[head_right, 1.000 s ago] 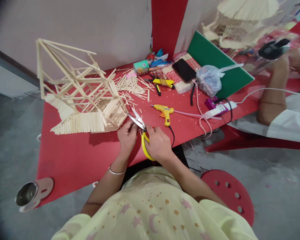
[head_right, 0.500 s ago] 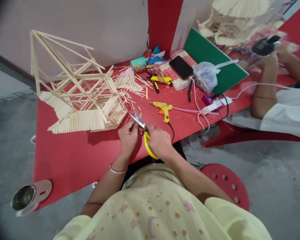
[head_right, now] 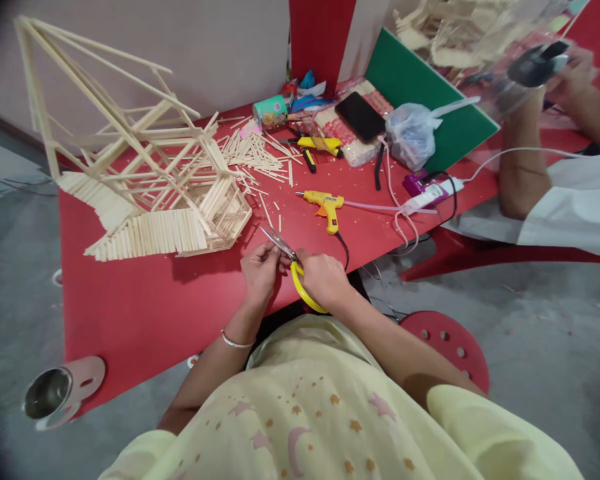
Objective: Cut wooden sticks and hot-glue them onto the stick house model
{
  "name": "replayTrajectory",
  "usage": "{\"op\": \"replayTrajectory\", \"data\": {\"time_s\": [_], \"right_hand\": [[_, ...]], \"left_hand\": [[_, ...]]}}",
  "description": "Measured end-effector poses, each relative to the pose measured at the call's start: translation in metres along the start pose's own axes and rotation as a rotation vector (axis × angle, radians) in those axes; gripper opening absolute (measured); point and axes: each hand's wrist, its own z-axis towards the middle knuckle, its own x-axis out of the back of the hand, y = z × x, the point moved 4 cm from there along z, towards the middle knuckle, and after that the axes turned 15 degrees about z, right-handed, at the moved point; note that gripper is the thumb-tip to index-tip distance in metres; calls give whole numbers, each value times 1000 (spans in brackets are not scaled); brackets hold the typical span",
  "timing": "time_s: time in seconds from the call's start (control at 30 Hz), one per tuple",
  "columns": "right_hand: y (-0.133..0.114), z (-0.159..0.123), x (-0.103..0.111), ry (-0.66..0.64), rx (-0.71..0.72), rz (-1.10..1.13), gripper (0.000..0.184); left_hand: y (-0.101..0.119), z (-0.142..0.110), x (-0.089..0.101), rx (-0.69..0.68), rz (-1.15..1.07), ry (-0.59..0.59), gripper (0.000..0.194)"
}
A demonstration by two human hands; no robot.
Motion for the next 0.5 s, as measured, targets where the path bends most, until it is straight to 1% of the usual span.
{"op": "replayTrajectory", "data": {"time_s": [0.1, 0.27, 0.4, 0.43, 0.5], "right_hand": [[-5, 0, 1, 30, 15, 1, 34], [-15, -3, 4, 97, 55, 11, 34], [-14, -7, 4, 121, 69, -6, 34], [-12, -8, 3, 113, 61, -10, 34], [-7, -8, 1, 90, 42, -29, 35]], "left_hand": [[9, -1, 2, -30, 17, 17, 20], [34, -9, 9, -163, 158, 79, 20], [45, -16, 9, -260, 242, 101, 22], [46, -17, 9, -268, 243, 105, 21], [44, -17, 8, -236, 210, 104, 18]]}}
